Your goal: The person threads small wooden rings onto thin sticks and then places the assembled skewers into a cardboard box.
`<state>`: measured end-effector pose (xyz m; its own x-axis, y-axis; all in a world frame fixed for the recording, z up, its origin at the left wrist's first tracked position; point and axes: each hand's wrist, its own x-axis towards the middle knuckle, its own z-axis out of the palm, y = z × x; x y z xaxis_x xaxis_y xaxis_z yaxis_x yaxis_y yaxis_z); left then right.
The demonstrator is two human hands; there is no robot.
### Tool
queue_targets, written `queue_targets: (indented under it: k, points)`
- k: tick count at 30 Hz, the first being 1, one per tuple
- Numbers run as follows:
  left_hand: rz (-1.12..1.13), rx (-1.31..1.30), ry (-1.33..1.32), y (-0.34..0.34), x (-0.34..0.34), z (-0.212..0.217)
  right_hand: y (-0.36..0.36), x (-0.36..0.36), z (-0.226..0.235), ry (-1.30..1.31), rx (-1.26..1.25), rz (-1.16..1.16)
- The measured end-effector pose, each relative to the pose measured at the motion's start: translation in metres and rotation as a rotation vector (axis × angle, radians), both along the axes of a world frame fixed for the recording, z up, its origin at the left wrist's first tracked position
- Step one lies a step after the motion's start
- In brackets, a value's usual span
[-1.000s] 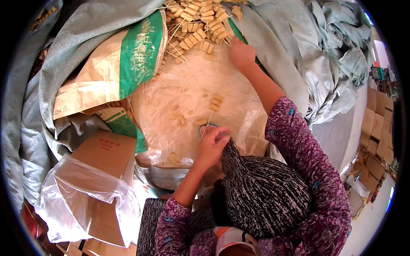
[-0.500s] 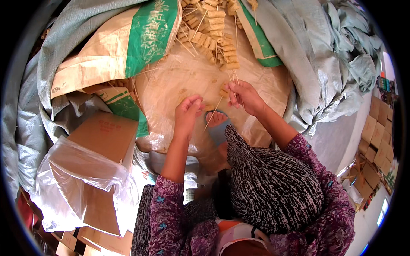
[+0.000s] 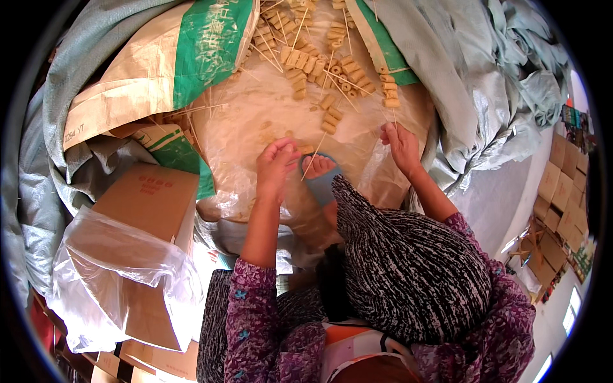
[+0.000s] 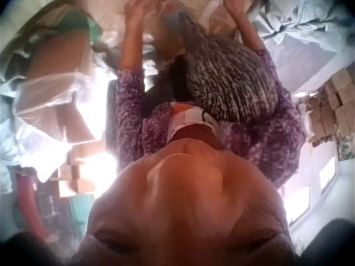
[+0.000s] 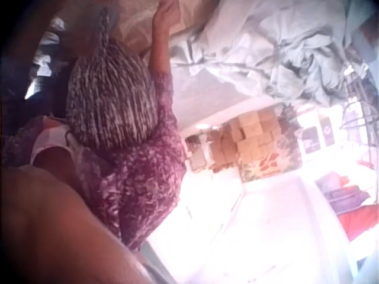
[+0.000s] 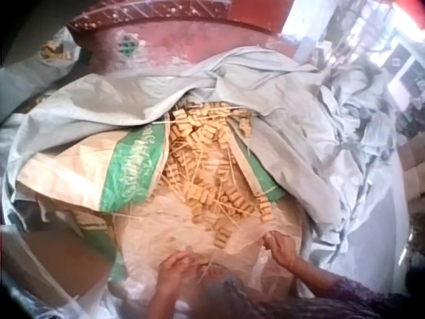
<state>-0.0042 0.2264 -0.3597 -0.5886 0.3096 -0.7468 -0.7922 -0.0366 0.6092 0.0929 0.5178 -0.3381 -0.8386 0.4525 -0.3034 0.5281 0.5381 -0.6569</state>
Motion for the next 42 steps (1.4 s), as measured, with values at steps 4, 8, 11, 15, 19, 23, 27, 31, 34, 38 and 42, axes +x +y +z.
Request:
queue_targets:
  k: [4,8,11,15,19,23,27,31,34,38,42]
  points:
    - [0.011,0.022,0.015,0.008,-0.005,0.01,-0.015,0.007,0.021,-0.051,-0.218,-0.085]
    - [0.041,0.099,0.016,0.018,-0.009,0.018,-0.037,0.019,0.03,0.18,-0.468,-0.236]
    - [0.115,0.181,0.103,0.025,-0.011,0.029,-0.057,0.021,0.047,0.251,-0.515,-0.219]
    - [0.333,0.435,0.209,0.042,-0.025,0.056,-0.068,0.021,0.064,0.171,-0.623,0.067]
    - [0.341,0.569,0.164,0.036,-0.036,0.057,-0.081,0.016,0.058,-0.086,-0.801,0.183]
    - [0.36,0.503,0.054,0.03,-0.034,0.05,-0.085,0.002,0.053,-0.133,-0.729,0.214]
    - [0.472,0.4,0.02,0.028,-0.024,0.028,-0.07,-0.009,0.04,-0.155,-0.246,0.26]
    - [0.496,0.44,-0.009,0.024,-0.014,0.007,-0.084,-0.025,0.059,-0.09,-0.075,0.509]
    - [0.553,0.639,-0.117,0.025,-0.01,0.004,-0.101,-0.033,0.055,-0.179,0.046,0.625]
    - [0.606,0.717,-0.134,0.03,-0.006,0.01,-0.104,-0.037,0.046,-0.348,0.207,0.66]
    - [0.472,0.41,0.129,0.037,0.001,0.019,-0.109,-0.037,0.048,-0.262,0.125,0.741]
